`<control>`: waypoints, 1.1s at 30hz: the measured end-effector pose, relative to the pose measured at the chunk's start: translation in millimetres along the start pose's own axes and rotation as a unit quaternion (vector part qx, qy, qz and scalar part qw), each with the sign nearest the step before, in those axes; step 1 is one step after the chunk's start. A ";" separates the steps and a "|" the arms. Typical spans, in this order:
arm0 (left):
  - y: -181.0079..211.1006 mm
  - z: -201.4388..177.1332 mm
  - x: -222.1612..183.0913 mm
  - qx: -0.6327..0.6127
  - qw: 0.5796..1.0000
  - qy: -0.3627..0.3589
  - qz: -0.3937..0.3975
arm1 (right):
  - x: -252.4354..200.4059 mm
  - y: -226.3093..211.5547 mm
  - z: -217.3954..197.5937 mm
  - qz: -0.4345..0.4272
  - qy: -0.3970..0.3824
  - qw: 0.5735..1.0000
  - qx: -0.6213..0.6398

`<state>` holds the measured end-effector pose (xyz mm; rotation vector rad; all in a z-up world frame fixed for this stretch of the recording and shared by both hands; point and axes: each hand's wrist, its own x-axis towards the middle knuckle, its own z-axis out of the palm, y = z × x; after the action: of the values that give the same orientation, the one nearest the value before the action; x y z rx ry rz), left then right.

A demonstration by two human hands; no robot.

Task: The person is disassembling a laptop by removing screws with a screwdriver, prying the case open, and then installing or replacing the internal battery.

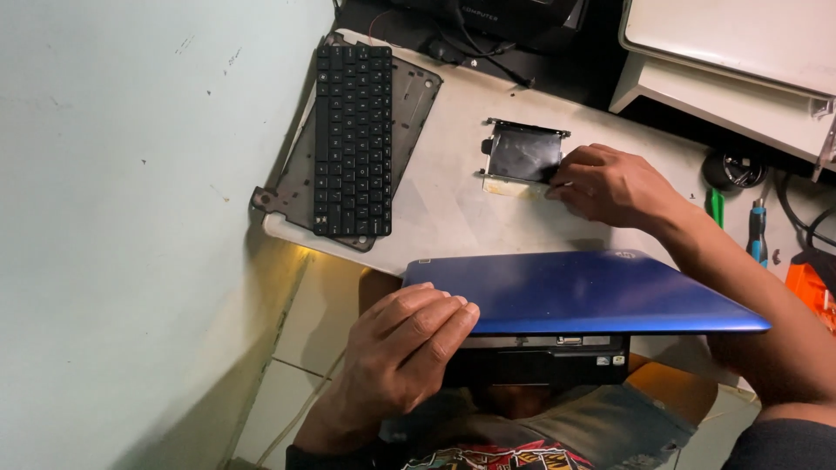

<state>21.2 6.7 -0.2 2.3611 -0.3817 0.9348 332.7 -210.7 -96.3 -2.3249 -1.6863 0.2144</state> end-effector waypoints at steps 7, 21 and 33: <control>-0.1 2.1 -1.2 -0.007 1.000 0.006 -0.004 | -3.2 7.0 10.5 0.010 0.000 1.000 0.018; 3.3 1.7 -2.9 0.015 1.000 0.017 -0.005 | 0.0 20.0 11.3 0.048 0.050 0.996 0.051; 5.9 1.0 -0.3 -0.007 1.000 -0.005 -0.026 | 2.2 -9.8 0.5 0.229 -0.030 0.969 0.084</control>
<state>18.9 1.4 1.4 2.3538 -0.3286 0.8932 324.4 -205.7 -93.8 -2.5597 -1.0788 0.4962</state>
